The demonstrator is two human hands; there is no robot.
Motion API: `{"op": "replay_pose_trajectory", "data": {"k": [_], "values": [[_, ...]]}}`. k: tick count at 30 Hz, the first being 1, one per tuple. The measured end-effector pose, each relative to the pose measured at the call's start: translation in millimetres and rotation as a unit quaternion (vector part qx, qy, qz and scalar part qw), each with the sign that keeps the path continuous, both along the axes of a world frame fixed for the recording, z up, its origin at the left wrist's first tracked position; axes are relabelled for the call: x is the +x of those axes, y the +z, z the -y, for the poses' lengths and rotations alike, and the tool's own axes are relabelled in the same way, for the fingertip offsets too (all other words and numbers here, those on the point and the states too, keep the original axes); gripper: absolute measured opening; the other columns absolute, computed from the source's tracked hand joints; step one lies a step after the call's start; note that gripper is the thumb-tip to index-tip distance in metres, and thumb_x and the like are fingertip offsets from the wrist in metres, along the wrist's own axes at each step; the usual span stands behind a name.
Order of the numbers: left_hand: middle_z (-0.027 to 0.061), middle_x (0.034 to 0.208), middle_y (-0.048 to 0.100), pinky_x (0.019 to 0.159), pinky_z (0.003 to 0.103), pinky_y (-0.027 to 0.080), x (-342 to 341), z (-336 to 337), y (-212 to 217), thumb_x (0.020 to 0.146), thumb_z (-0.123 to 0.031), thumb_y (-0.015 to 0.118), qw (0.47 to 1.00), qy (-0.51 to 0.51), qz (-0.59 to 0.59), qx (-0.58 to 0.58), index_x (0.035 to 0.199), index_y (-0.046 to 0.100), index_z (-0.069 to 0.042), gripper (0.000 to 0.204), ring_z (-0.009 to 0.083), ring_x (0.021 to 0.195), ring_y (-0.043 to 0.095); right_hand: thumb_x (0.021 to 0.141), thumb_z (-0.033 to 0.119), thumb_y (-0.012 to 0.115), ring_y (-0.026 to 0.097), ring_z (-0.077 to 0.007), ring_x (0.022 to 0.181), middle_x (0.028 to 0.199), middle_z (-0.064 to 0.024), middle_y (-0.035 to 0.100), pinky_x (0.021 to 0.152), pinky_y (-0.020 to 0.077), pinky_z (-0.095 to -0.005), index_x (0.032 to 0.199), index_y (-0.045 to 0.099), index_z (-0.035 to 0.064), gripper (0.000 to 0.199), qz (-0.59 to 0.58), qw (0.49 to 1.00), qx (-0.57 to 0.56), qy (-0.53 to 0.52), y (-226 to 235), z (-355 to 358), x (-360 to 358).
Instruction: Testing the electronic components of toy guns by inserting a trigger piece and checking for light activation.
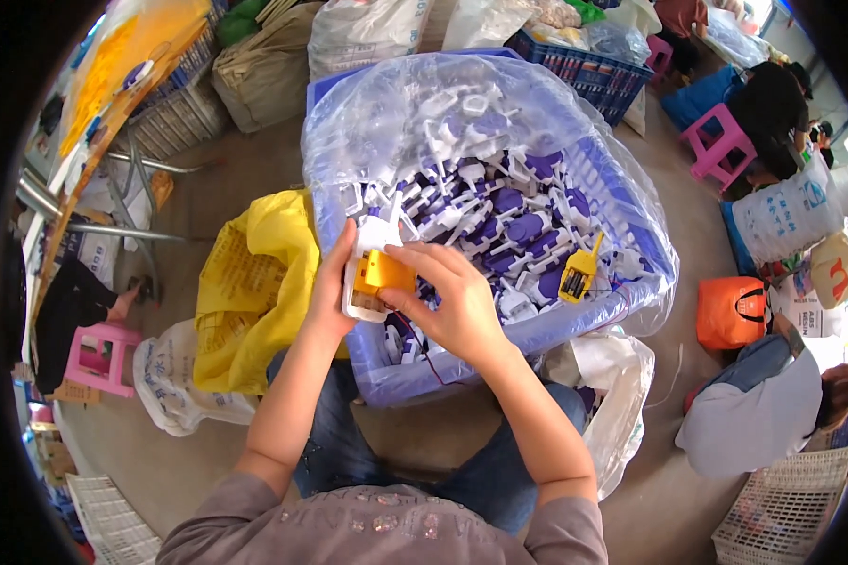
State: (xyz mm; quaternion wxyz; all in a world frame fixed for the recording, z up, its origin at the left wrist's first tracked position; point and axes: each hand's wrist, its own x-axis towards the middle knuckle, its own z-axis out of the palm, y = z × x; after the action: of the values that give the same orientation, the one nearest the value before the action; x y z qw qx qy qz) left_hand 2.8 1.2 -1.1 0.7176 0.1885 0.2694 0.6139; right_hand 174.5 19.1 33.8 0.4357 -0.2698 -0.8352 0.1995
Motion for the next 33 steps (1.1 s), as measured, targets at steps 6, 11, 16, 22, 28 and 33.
{"op": "replay_pose_trajectory", "data": {"k": [6, 11, 16, 22, 28, 33], "values": [[0.0155, 0.102, 0.061, 0.081, 0.035, 0.05, 6, 3, 7, 0.089, -0.043, 0.048, 0.999, -0.005, -0.035, -0.001, 0.114, 0.05, 0.0, 0.049, 0.0242, 0.093, 0.061, 0.067, 0.005, 0.074, 0.063, -0.0254, 0.094, 0.104, -0.0158, 0.063, 0.08, 0.05, -0.0312, 0.112, 0.061, 0.0033, 0.047, -0.011, 0.994, -0.108, 0.032, -6, 11, -5], [0.0083, 0.095, 0.06, 0.071, 0.029, 0.051, -2, 3, -6, 0.086, -0.045, 0.053, 0.992, 0.047, -0.091, -0.075, 0.108, 0.052, -0.004, 0.046, 0.0178, 0.081, 0.061, 0.067, 0.007, 0.074, 0.064, -0.0262, 0.092, 0.101, -0.0143, 0.064, 0.079, 0.0508, -0.0319, 0.111, 0.062, 0.0055, 0.045, 0.006, 0.996, -0.091, -0.008, -15, 11, -14], [0.0081, 0.104, 0.06, 0.08, 0.031, 0.047, 4, 4, -7, 0.09, -0.045, 0.045, 0.97, 0.074, -0.225, -0.047, 0.109, 0.053, -0.004, 0.046, 0.0179, 0.091, 0.059, 0.068, 0.013, 0.075, 0.065, -0.0274, 0.084, 0.095, -0.0137, 0.065, 0.073, 0.051, -0.0328, 0.112, 0.06, 0.0088, 0.046, 0.083, 0.983, -0.157, -0.051, -10, 11, -6], [0.0104, 0.122, 0.053, 0.097, 0.034, 0.034, -21, 2, 6, 0.093, -0.045, 0.04, 0.996, -0.01, 0.004, 0.089, 0.128, 0.045, -0.003, 0.054, 0.022, 0.114, 0.048, 0.078, 0.006, 0.066, 0.062, -0.0143, 0.091, 0.101, -0.0058, 0.062, 0.077, 0.0495, -0.0277, 0.115, 0.051, 0.0035, 0.039, -0.167, 0.88, -0.419, 0.15, -25, -9, 3], [0.0237, 0.138, 0.033, 0.109, 0.045, 0.017, -16, 16, -4, 0.073, -0.052, 0.066, 0.992, -0.049, 0.032, 0.115, 0.137, 0.026, 0.003, 0.093, 0.0385, 0.132, 0.025, 0.077, 0.017, 0.07, 0.061, -0.0382, 0.096, 0.12, -0.0203, 0.052, 0.078, 0.0528, -0.045, 0.132, 0.033, 0.0046, 0.068, -0.298, 0.651, -0.622, 0.318, -28, 12, 0], [0.0262, 0.13, 0.041, 0.104, 0.045, 0.03, -21, 17, 6, 0.07, -0.05, 0.069, 0.962, -0.121, 0.04, 0.243, 0.132, 0.029, 0.01, 0.095, 0.0391, 0.123, 0.039, 0.078, 0.014, 0.069, 0.06, -0.0249, 0.099, 0.113, -0.0119, 0.058, 0.083, 0.0489, -0.0344, 0.125, 0.042, 0.001, 0.055, -0.176, 0.701, -0.604, 0.336, -31, 11, -6]]}}
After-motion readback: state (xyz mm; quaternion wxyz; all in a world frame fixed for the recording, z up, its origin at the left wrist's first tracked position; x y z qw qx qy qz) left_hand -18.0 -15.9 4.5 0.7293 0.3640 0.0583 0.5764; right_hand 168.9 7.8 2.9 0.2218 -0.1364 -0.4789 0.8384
